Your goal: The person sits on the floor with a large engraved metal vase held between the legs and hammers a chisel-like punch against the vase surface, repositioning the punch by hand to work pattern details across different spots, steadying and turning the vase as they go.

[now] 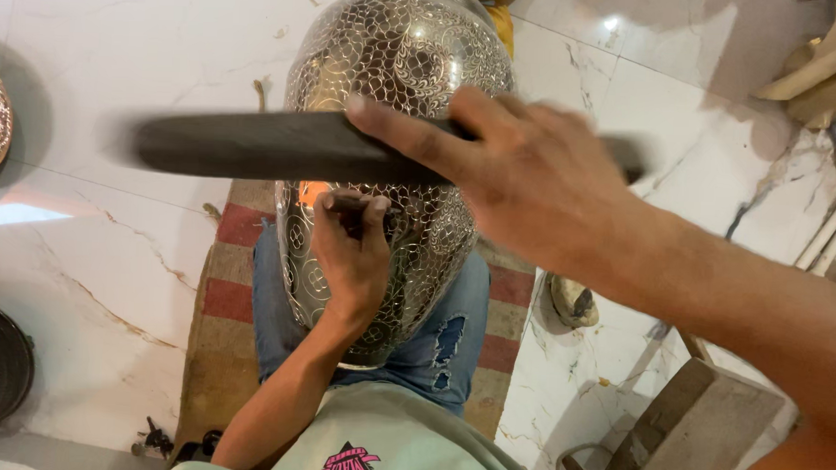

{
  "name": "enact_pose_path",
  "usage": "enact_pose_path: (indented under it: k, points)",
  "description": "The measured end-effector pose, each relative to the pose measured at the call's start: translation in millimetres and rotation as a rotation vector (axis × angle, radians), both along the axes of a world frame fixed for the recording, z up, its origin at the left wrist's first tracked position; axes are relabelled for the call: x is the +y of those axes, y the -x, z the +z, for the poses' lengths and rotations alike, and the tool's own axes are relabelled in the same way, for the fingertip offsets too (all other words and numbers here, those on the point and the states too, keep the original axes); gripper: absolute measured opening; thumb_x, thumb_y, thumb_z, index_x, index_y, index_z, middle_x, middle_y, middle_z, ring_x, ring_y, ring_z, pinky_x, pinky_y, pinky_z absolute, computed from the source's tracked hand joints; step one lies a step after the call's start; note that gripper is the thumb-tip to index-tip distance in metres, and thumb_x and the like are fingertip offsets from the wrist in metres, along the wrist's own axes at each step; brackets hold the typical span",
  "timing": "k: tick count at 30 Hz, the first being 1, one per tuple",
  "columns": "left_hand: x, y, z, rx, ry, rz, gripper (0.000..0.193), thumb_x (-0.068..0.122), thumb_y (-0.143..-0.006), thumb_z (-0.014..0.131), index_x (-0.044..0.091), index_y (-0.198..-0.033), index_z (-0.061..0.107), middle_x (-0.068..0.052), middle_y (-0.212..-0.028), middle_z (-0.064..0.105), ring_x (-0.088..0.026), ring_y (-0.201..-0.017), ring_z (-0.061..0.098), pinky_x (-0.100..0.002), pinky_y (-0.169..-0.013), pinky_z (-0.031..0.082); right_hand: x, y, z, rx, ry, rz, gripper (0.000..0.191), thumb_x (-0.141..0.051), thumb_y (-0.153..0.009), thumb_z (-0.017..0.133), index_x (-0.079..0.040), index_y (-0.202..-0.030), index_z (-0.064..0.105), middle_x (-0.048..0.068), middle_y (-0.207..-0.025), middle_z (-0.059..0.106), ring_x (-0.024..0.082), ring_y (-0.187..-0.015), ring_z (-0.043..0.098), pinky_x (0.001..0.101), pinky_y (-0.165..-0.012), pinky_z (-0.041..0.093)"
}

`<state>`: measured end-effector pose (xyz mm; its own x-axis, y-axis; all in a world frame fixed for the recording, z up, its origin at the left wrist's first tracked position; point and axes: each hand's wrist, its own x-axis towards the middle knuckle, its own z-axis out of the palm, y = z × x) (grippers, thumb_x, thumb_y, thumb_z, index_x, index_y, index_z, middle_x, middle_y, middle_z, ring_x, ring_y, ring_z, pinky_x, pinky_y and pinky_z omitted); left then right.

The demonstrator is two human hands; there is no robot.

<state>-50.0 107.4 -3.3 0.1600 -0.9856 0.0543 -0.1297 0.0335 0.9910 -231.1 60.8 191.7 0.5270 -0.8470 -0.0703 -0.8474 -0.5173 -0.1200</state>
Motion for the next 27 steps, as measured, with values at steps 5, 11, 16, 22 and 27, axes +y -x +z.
enact_pose_path:
  k: [5, 11, 16, 22, 27]
  points:
    - [0, -2, 5, -0.182, 0.110, -0.016, 0.026, 0.011, -0.101, 0.074, -0.001, -0.115, 0.056, -0.011, -0.094, 0.071, -0.017, -0.081, 0.067, -0.032, -0.075, 0.056, -1, -5, 13, 0.199, 0.156, 0.142, 0.086, -0.015, -0.090, 0.064, -0.041, -0.163, 0.026, 0.013, -0.099, 0.063, 0.028, -0.077, 0.069, 0.0395, -0.060, 0.057]
    - [-13, -6, 12, -0.255, 0.013, -0.110, 0.022, 0.013, -0.099, 0.074, 0.001, -0.113, 0.061, -0.009, -0.089, 0.071, -0.018, -0.076, 0.068, -0.032, -0.068, 0.054, -4, 2, 11, 0.228, 0.025, 0.068, 0.080, -0.009, -0.094, 0.060, -0.041, -0.161, 0.031, 0.011, -0.097, 0.063, 0.027, -0.074, 0.069, 0.0399, -0.061, 0.057]
    - [-28, -12, 22, -0.308, 0.084, -0.305, 0.015, 0.011, -0.100, 0.072, 0.001, -0.110, 0.064, -0.012, -0.097, 0.070, -0.020, -0.084, 0.071, -0.034, -0.074, 0.057, -3, 23, 2, 0.297, -0.096, -0.065, 0.088, -0.010, -0.091, 0.060, -0.039, -0.165, 0.022, 0.013, -0.104, 0.063, 0.027, -0.073, 0.067, 0.0398, -0.061, 0.057]
    - [-52, -14, 36, -0.295, -0.013, -0.579, 0.019, 0.007, -0.098, 0.067, 0.000, -0.116, 0.066, -0.012, -0.098, 0.070, -0.022, -0.081, 0.073, -0.034, -0.070, 0.058, 5, 51, -12, 0.236, -0.246, -0.267, 0.080, -0.010, -0.102, 0.055, -0.038, -0.168, 0.019, 0.012, -0.105, 0.063, 0.024, -0.072, 0.068, 0.0400, -0.061, 0.058]
    - [-67, -13, 38, -0.320, 0.069, -0.733, 0.022, 0.000, -0.096, 0.064, 0.000, -0.117, 0.066, -0.012, -0.097, 0.071, -0.024, -0.085, 0.073, -0.036, -0.076, 0.058, 23, 70, -37, 0.287, -0.209, -0.314, 0.078, -0.010, -0.099, 0.057, -0.042, -0.164, 0.028, 0.009, -0.094, 0.066, 0.023, -0.070, 0.070, 0.0395, -0.059, 0.060]
